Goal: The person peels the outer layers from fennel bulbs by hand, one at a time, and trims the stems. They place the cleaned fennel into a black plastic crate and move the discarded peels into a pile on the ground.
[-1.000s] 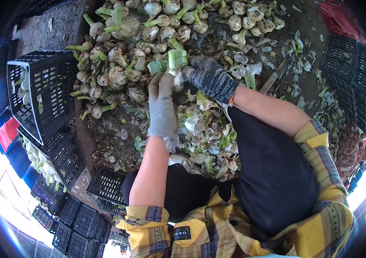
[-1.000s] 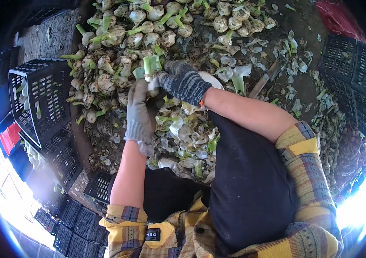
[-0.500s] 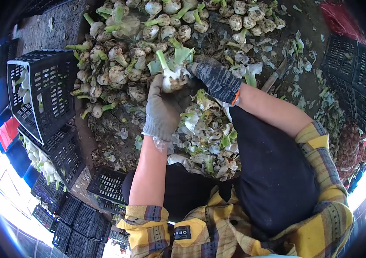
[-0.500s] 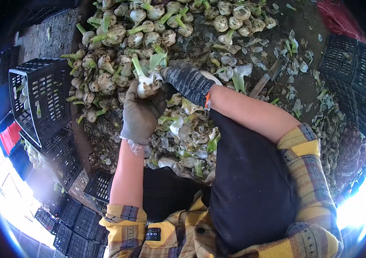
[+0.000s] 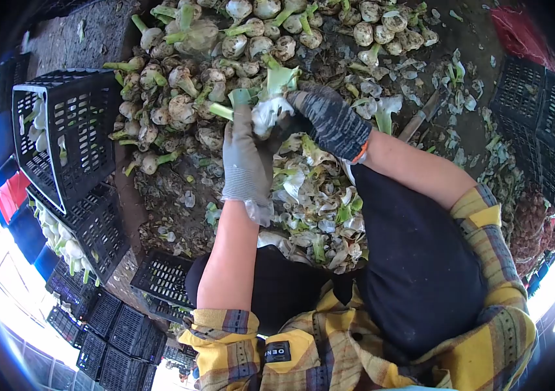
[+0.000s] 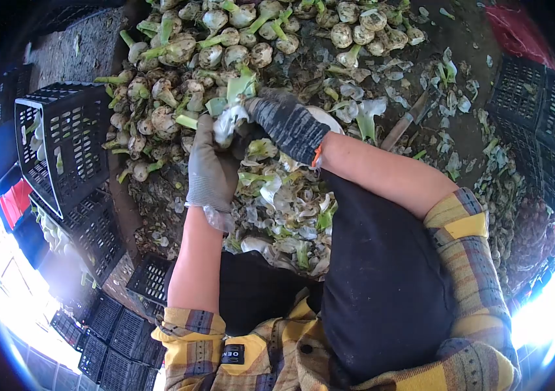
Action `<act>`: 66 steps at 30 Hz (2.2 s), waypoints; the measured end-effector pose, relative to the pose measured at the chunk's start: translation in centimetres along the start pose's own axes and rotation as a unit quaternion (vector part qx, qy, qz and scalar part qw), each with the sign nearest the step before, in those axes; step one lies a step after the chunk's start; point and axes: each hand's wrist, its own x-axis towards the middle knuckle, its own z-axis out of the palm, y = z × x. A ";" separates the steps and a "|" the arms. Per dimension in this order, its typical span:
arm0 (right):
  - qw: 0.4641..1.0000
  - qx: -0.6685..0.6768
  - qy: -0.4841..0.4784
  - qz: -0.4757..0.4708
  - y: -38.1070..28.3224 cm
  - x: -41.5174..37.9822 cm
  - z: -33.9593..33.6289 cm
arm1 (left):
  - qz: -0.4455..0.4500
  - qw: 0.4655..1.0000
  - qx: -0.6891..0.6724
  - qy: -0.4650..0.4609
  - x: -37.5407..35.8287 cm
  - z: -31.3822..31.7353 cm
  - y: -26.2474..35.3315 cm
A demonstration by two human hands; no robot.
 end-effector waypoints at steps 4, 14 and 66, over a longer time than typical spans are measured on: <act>0.812 -0.506 0.073 -0.283 -1.2 -0.1 -0.6 | 0.003 0.999 -0.044 0.032 -0.2 0.2 0.8; 0.969 -0.027 -0.008 0.244 -1.0 0.5 -0.6 | 0.084 0.991 0.079 0.066 -0.6 -0.2 1.9; 0.954 -0.287 -0.035 0.083 -3.3 0.8 0.8 | 0.255 0.922 0.290 -0.016 0.2 -1.2 -1.0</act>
